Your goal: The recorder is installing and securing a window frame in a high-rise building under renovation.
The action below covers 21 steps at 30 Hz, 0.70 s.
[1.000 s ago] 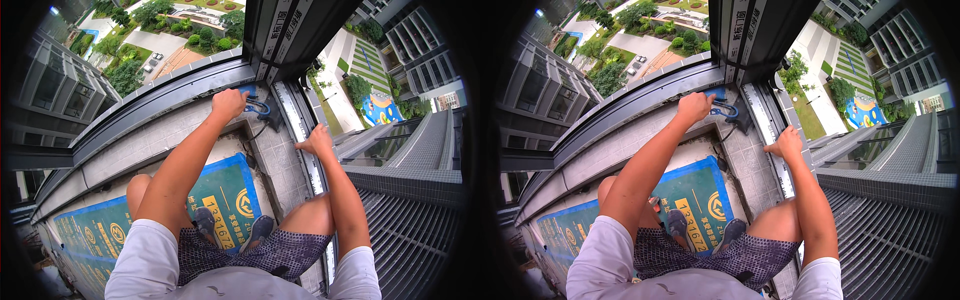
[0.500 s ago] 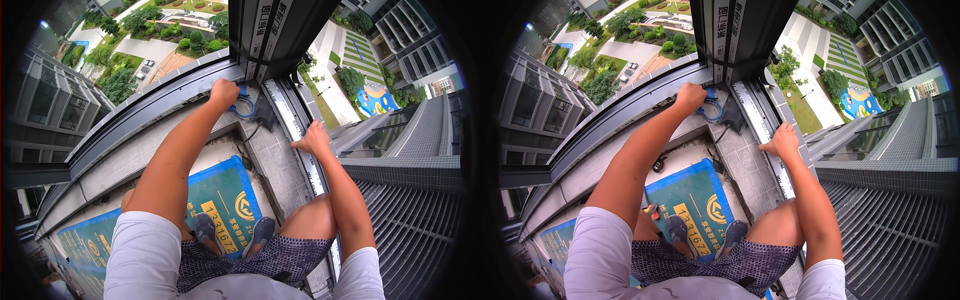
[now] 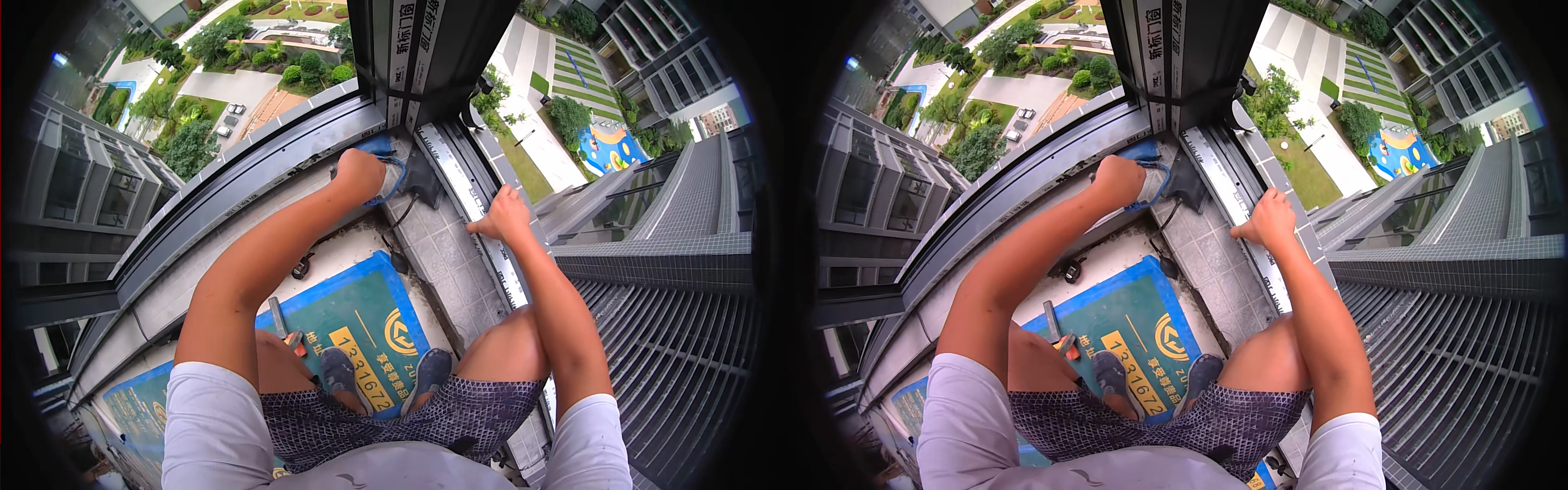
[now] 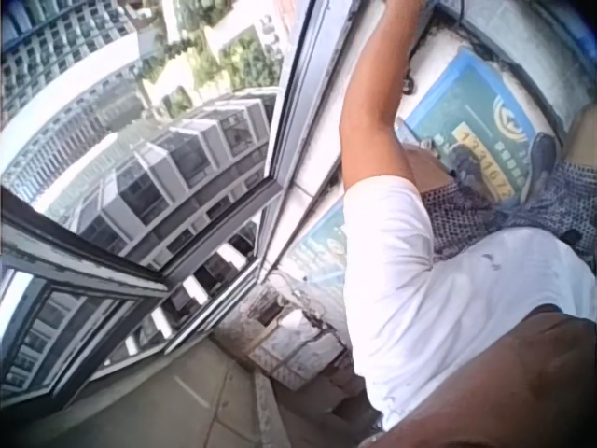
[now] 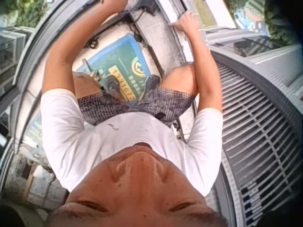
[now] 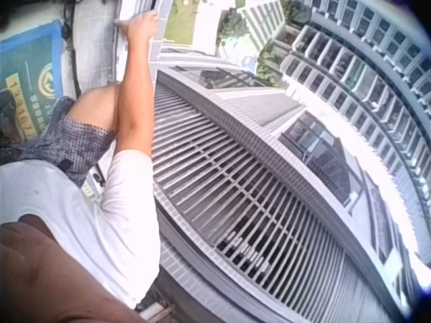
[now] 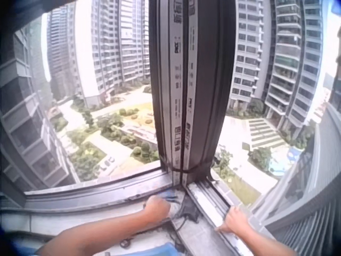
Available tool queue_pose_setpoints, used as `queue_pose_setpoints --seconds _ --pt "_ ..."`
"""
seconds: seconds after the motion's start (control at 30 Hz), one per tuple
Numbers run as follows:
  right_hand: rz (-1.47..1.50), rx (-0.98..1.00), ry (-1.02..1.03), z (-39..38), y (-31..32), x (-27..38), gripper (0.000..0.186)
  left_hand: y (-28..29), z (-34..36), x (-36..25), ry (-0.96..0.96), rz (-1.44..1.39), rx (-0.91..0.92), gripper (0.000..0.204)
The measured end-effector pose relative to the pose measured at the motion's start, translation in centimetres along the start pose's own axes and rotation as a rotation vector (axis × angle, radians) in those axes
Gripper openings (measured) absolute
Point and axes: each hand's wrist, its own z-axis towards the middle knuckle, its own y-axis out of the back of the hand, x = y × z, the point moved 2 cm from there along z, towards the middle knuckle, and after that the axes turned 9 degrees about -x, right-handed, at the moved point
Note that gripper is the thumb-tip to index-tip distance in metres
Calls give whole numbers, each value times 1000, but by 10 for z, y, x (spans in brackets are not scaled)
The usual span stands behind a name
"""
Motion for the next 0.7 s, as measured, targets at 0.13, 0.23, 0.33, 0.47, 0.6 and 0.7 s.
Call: queue_pose_setpoints --seconds 0.13,0.23,0.33,0.47,0.6,0.7 --pt "-6 -6 -14 0 -2 -9 128 -18 -33 -53 106 -176 -322 22" --pt "-22 -14 -17 0 -2 -5 129 -52 -20 -94 651 -1068 118 49" --pt "-8 0 2 1 2 10 129 -66 -9 -114 1160 -1499 41 61" --pt "-7 1 -14 0 -1 0 132 -62 9 -125 1118 -1321 -109 55" --pt "1 13 -24 -1 -2 0 134 -59 19 -127 1271 -1229 -175 52" --pt "0 18 -21 -2 -2 -1 135 -53 20 -123 1320 -1222 -199 54"
